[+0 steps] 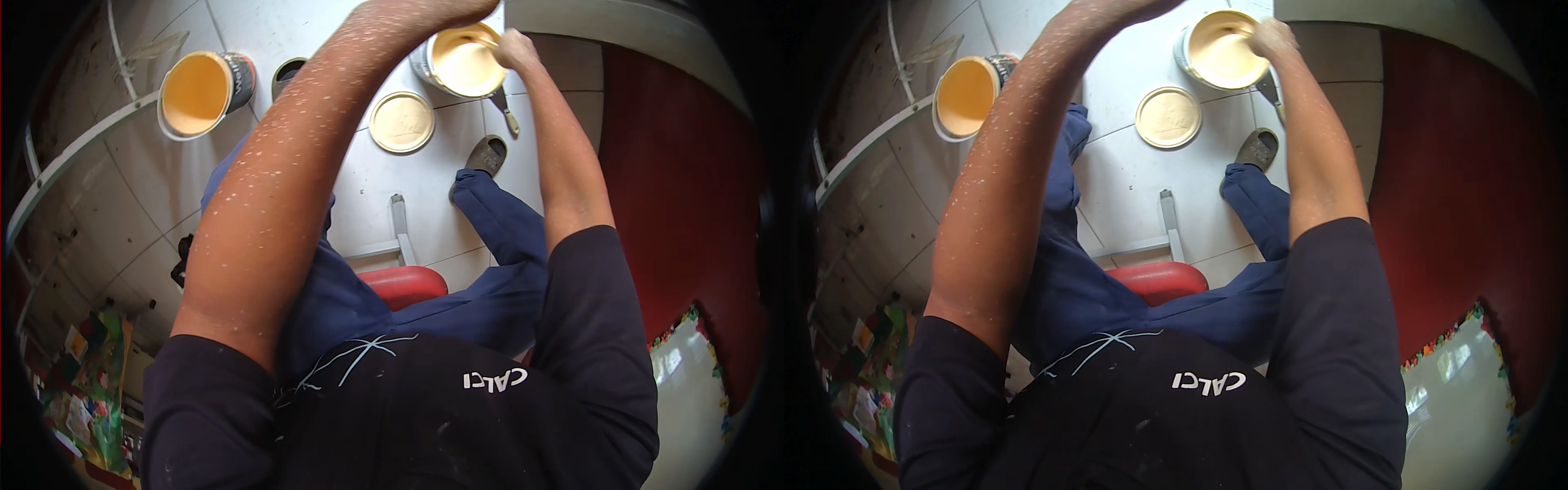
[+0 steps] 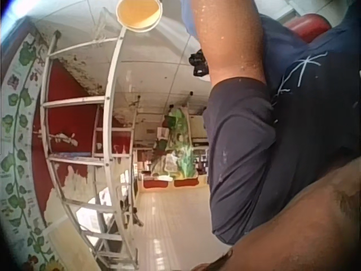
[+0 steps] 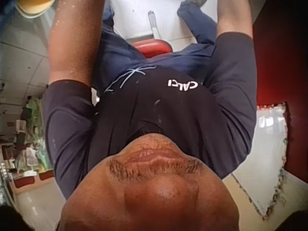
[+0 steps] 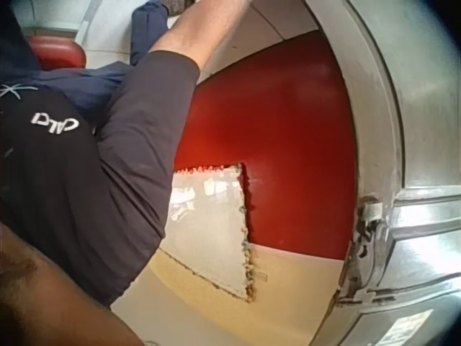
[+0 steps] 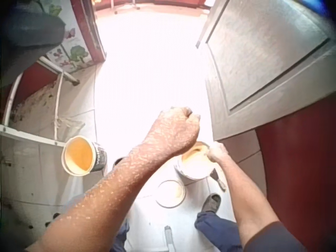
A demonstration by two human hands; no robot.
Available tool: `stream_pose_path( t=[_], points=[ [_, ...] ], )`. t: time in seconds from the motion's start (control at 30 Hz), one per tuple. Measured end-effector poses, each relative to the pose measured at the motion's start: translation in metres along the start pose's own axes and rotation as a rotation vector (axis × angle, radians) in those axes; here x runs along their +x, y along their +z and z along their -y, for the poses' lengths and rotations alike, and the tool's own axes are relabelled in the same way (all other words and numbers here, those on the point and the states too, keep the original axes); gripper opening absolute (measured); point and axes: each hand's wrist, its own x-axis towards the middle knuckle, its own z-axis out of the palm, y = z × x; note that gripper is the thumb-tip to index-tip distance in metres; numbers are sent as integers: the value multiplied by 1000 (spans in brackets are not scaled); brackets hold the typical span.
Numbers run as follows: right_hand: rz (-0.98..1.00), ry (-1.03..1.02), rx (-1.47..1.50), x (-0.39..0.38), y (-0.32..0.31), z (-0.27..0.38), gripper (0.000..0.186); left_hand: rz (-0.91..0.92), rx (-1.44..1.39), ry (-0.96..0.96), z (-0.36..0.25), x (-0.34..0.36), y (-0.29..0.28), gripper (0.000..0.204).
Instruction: Mixing yellow and white paint in buckets using a stick and a putty knife.
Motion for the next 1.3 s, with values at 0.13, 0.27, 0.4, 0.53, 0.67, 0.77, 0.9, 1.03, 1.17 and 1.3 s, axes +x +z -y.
stream_pose_path(
  t=[0.13, 0.27, 0.4, 0.53, 0.67, 0.77, 0.9, 1.03, 1.17, 1.3],
  points=[
    [141, -301, -256, -27, 38, 8, 22, -99, 53, -54, 4, 6, -12, 42],
    [50, -284, -60, -2, 33, 29, 21, -40, -58, -39, 2, 11, -1, 42],
    [-58, -23, -5, -4, 14, 4, 27, -19, 22, -52, -5, -1, -6, 41],
    [239, -343, -284, -30, 29, 24, 26, -90, -13, -6, 11, 6, -16, 42],
    [49, -162, 176, -6, 10, 14, 29, -68, -85, 36, -7, -3, -9, 42],
    [55, 63, -19, -1, -4, -5, 36, 9, -9, -66, -5, 1, -4, 42],
    [99, -361, -233, -35, 44, 14, 33, -95, 4, -25, 7, 5, -19, 41],
    [62, -217, 206, 13, 28, -5, 31, -33, -60, 4, -8, 16, 0, 41],
    [16, -29, -27, 3, 27, -17, 26, 1, -6, -60, 3, -1, -7, 42],
    [152, -307, -230, -38, 55, 33, 19, -111, 5, 18, 9, -1, -25, 42]
  ],
)
